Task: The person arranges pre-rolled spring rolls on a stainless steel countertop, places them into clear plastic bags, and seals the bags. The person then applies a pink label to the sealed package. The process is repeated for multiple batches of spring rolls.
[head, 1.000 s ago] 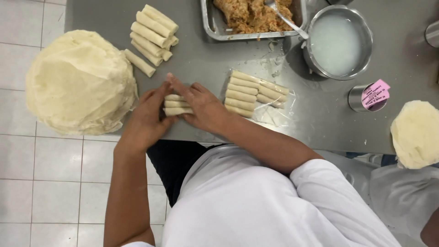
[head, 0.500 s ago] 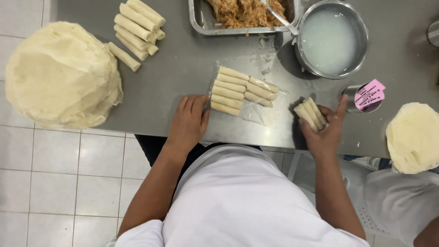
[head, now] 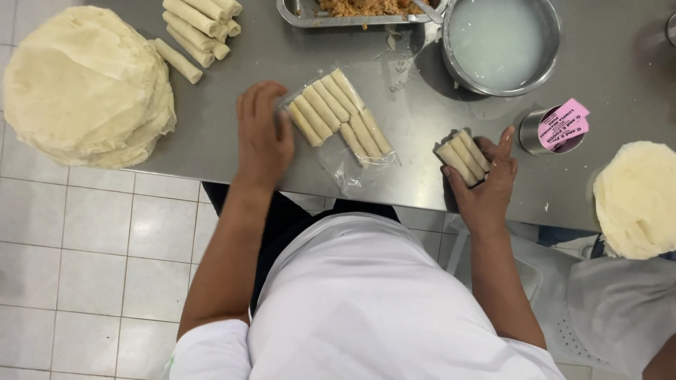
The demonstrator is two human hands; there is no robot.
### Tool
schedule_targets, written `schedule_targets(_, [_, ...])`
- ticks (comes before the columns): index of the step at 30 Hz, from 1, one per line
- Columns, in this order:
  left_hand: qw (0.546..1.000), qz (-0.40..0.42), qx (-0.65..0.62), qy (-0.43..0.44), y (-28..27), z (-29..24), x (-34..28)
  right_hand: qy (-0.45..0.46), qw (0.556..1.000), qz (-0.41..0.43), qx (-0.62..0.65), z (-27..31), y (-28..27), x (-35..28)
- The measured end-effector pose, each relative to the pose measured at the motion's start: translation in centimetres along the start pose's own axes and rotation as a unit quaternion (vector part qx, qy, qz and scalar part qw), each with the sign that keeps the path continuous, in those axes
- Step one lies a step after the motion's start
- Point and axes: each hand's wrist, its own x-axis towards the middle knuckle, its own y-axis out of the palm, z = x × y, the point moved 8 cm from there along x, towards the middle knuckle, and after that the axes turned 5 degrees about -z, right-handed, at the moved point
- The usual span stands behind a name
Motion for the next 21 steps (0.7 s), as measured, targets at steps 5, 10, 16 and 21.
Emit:
schedule_targets(5, [0.984,0.099,-0.015,0.146,4.8,-10.1,-5.9,-0.002,0.999,-0.02,0.034,0.8,-0.6,0.2])
schedule_targets(10, [0.97,0.184,0.077,0.141,6.7,-8.5,-7.3,-0.01,0.997,0.026,0.077,1.2,1.0,-2.0])
schedule_targets(16, [0.976,0.171,0.046,0.126,4.8,-8.0,-8.4,0.04,0.948,0.143,0.282,7.7,3.3,-2.4])
schedule_targets(21, [0.977,0.133,0.014,0.169,4.1,-7.8,-9.2,0.027,0.944,0.208,0.256,9.0,5.5,-1.6])
